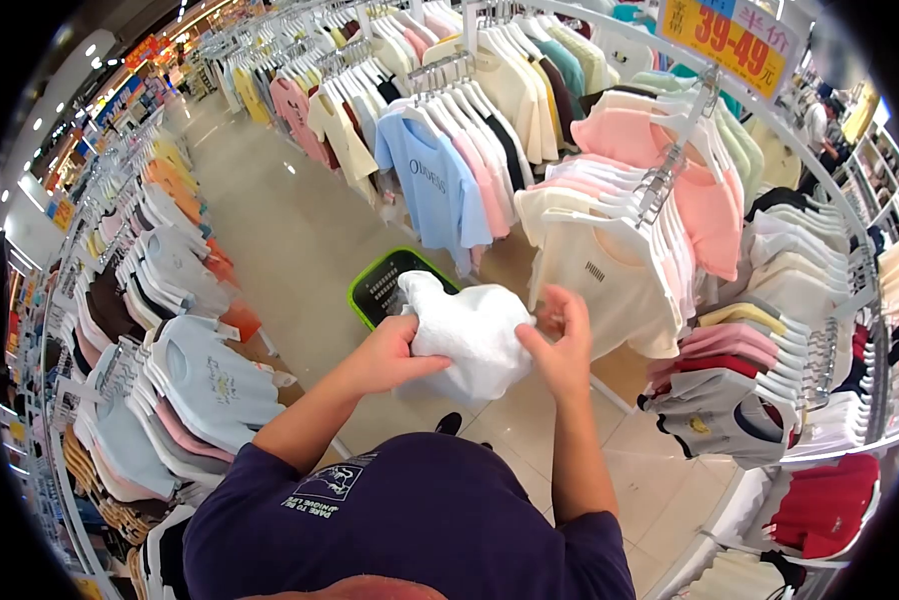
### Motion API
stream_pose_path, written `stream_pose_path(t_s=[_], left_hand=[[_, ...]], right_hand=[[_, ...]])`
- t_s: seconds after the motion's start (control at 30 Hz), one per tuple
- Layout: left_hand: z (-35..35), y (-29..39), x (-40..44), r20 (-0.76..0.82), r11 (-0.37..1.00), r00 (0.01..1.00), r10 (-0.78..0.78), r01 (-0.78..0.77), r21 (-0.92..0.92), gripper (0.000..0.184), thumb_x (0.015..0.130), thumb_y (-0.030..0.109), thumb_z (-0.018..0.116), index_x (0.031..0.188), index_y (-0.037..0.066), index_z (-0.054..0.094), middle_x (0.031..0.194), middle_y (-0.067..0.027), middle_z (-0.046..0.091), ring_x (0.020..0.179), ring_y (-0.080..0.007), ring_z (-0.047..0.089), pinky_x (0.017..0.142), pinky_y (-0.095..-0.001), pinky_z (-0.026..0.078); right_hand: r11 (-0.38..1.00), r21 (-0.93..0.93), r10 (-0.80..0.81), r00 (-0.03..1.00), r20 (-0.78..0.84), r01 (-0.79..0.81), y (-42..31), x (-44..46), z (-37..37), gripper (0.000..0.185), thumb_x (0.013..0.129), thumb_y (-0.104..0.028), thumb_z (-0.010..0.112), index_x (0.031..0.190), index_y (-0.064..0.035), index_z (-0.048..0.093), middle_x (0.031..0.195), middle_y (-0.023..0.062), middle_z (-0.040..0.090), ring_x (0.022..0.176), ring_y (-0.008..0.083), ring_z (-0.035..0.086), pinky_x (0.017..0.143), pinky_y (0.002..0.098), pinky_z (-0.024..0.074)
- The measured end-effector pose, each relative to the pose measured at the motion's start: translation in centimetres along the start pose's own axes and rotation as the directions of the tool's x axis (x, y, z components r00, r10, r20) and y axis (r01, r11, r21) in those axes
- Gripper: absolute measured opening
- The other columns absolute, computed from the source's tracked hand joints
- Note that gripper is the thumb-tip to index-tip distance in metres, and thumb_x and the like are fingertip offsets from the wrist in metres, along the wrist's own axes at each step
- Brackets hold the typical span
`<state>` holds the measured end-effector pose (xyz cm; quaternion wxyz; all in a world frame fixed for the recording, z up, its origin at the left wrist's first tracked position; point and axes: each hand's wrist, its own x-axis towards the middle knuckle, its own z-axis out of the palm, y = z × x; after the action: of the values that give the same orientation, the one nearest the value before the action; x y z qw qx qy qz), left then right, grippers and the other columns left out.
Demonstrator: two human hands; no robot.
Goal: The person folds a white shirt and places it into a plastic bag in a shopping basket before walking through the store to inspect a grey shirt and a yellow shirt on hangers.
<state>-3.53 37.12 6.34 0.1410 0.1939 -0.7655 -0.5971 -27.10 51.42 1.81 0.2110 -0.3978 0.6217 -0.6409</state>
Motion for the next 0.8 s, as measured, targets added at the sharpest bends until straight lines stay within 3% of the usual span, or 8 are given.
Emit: stream_pose_path(t_s=[0.1, 0.17, 0.27, 0.3, 0.4, 0.53, 0.63, 0.8], left_hand=[[1.3, 1.3, -0.2, 0.033, 0.985, 0.999, -0.035, 0.029, 0.171, 0.035, 0.084, 0.018, 0.078, 0.109, -0.005, 0.067, 0.103, -0.0193, 0.073, 0.098, -0.0280, 0.071, 0.084, -0.0383, 0.054], [2.3, 1.0, 0.2, 0.039, 0.970, 0.999, -0.015, 0.005, 0.244, 0.034, 0.082, 0.018, 0.077, 0.107, -0.003, 0.068, 0.102, -0.0217, 0.073, 0.096, -0.0326, 0.072, 0.083, -0.0402, 0.055], [3.1, -1.7, 0.9, 0.027, 0.955, 1.000, -0.012, 0.003, 0.297, 0.034, 0.080, 0.017, 0.076, 0.109, 0.000, 0.068, 0.103, -0.0236, 0.072, 0.096, -0.0387, 0.071, 0.086, -0.0425, 0.054], [2.9, -3.5, 1.2, 0.020, 0.934, 1.000, 0.011, -0.017, 0.357, 0.033, 0.081, 0.016, 0.077, 0.110, 0.002, 0.069, 0.100, -0.0143, 0.075, 0.093, -0.0256, 0.073, 0.085, -0.0377, 0.055], [3.0, -6.2, 1.0, 0.083, 0.953, 0.994, -0.077, 0.049, 0.298, 0.033, 0.082, 0.011, 0.075, 0.113, 0.003, 0.068, 0.102, -0.0083, 0.073, 0.095, -0.0154, 0.068, 0.087, -0.0336, 0.054], [2.5, -7.6, 0.8, 0.096, 0.968, 0.982, -0.162, 0.140, 0.209, 0.039, 0.084, 0.009, 0.077, 0.120, 0.003, 0.064, 0.111, -0.0050, 0.071, 0.100, -0.0113, 0.065, 0.089, -0.0315, 0.053], [1.9, -9.5, 0.4, 0.099, 0.972, 0.977, -0.190, 0.202, -0.118, 0.054, 0.080, 0.011, 0.081, 0.128, 0.000, 0.058, 0.119, -0.0104, 0.069, 0.109, -0.0191, 0.066, 0.095, -0.0348, 0.052], [1.4, -12.6, -1.0, 0.183, 0.884, 0.950, -0.252, 0.303, -0.355, 0.063, 0.079, 0.006, 0.081, 0.135, 0.001, 0.054, 0.124, -0.0081, 0.064, 0.114, -0.0145, 0.060, 0.099, -0.0326, 0.050]], right_hand=[[0.970, -0.082, -0.188, 0.918, 0.348, 0.230, -1.5, 0.1, 0.1, 0.103, 0.065, -0.045, 0.093, 0.149, -0.0028, 0.048, 0.148, 0.0122, 0.052, 0.135, 0.0262, 0.051, 0.110, 0.0401, 0.0418], [0.975, -0.045, -0.169, 0.863, 0.475, 0.216, -1.6, -1.0, 1.9, 0.097, 0.067, -0.035, 0.093, 0.148, -0.0036, 0.050, 0.141, 0.0177, 0.059, 0.130, 0.0329, 0.057, 0.110, 0.0396, 0.0432], [0.996, -0.047, 0.088, 0.820, 0.565, -0.075, 0.8, -2.4, 3.4, 0.082, 0.077, -0.031, 0.088, 0.145, -0.0020, 0.051, 0.131, 0.0163, 0.066, 0.121, 0.0289, 0.064, 0.104, 0.0380, 0.0480], [0.994, -0.009, 0.095, 0.811, 0.577, -0.111, 2.2, -2.8, 3.7, 0.077, 0.081, -0.029, 0.085, 0.144, -0.0016, 0.052, 0.128, 0.0154, 0.067, 0.117, 0.0268, 0.065, 0.102, 0.0373, 0.0492], [0.976, 0.094, 0.102, 0.795, 0.599, -0.197, 5.3, -4.2, 4.2, 0.053, 0.092, -0.023, 0.075, 0.137, -0.0004, 0.057, 0.117, 0.0113, 0.070, 0.106, 0.0168, 0.065, 0.093, 0.0349, 0.0522], [0.930, 0.119, 0.221, 0.787, 0.576, -0.348, 6.6, -4.9, 5.1, 0.040, 0.094, -0.021, 0.073, 0.126, 0.0003, 0.064, 0.106, 0.0087, 0.073, 0.097, 0.0153, 0.067, 0.086, 0.0341, 0.0532], [0.965, -0.068, 0.251, 0.815, 0.523, -0.254, 5.6, -4.0, 5.5, 0.034, 0.093, -0.020, 0.073, 0.120, 0.0002, 0.067, 0.098, 0.0109, 0.074, 0.089, 0.0160, 0.068, 0.080, 0.0345, 0.0538], [0.974, -0.213, 0.166, 0.884, 0.438, -0.078, 4.5, -3.0, 6.7, 0.032, 0.090, -0.019, 0.075, 0.115, 0.0005, 0.068, 0.092, 0.0200, 0.073, 0.080, 0.0306, 0.072, 0.075, 0.0381, 0.0547]])
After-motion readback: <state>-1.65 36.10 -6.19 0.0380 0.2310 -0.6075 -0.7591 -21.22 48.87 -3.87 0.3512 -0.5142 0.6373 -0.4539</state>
